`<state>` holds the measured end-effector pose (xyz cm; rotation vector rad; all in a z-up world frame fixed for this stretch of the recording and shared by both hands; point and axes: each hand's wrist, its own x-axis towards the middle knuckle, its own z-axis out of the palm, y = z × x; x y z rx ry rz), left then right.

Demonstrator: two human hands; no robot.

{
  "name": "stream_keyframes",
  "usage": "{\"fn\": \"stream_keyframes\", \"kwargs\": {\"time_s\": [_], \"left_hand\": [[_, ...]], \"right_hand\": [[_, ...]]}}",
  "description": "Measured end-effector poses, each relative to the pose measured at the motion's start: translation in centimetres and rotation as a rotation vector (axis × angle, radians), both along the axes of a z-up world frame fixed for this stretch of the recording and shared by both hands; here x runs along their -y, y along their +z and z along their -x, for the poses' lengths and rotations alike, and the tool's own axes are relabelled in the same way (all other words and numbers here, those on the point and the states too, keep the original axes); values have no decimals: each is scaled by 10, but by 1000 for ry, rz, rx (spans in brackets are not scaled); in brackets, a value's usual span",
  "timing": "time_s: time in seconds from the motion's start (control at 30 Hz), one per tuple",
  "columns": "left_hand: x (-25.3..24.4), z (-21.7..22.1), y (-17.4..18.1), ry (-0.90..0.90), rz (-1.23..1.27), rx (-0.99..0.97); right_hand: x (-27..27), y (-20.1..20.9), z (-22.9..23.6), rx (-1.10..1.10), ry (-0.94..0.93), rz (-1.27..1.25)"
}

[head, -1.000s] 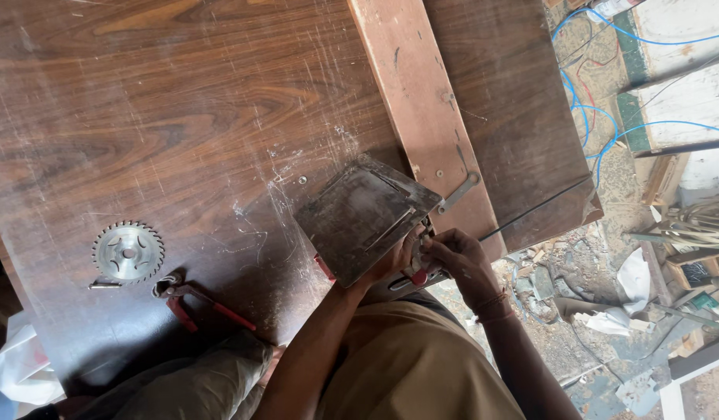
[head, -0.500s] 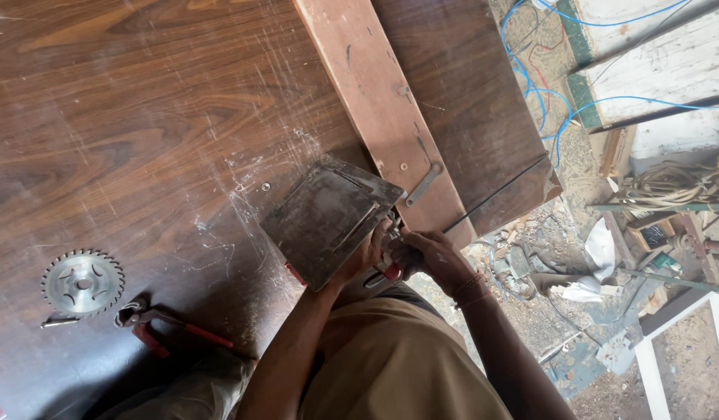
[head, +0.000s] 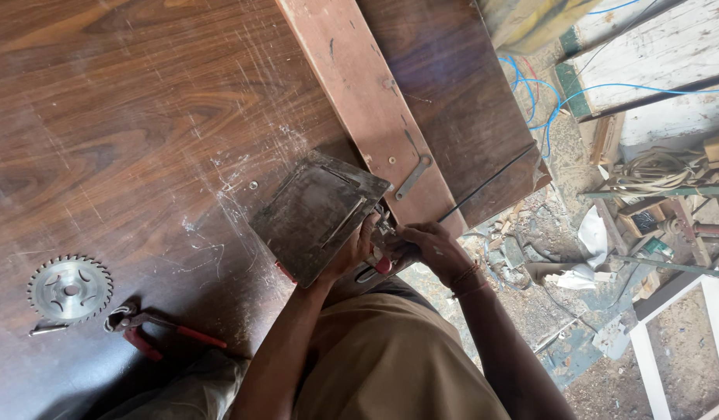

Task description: The person adjusts and tightens components of a circular saw using a wrench and pliers. They manipulate the blade guard and internal parts while another person stands nearby.

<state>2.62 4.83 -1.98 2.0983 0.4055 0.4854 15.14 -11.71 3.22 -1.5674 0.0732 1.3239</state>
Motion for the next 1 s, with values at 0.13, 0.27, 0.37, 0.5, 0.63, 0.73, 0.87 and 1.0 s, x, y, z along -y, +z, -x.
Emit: {"fn": "stream_keyframes", "kwargs": {"time_s": [0.13, 0.27, 0.37, 0.5, 0.63, 0.73, 0.87, 1.0], "left_hand": [[5, 0, -26, 8, -37, 27], [18, 7, -66, -30, 72, 46], [27, -4, -95, -207, 603, -78], [18, 2, -116, -80, 165, -71], [12, 4, -107, -139, 373, -105], [10, 4, -98, -109, 220, -208], [4, 0, -85, -79, 463, -512], [6, -2, -75, -22, 252, -588]], "right_hand": [[5, -7, 4, 16, -40, 13], [-2, -7, 9, 42, 22, -92], [-2, -17, 10, 52, -53, -10], [0, -28, 11, 236, -32, -44], [4, -23, 13, 263, 70, 81], [4, -29, 14, 141, 30, 26], [4, -40, 16, 222, 14, 23], [7, -42, 20, 315, 1, 124]]}}
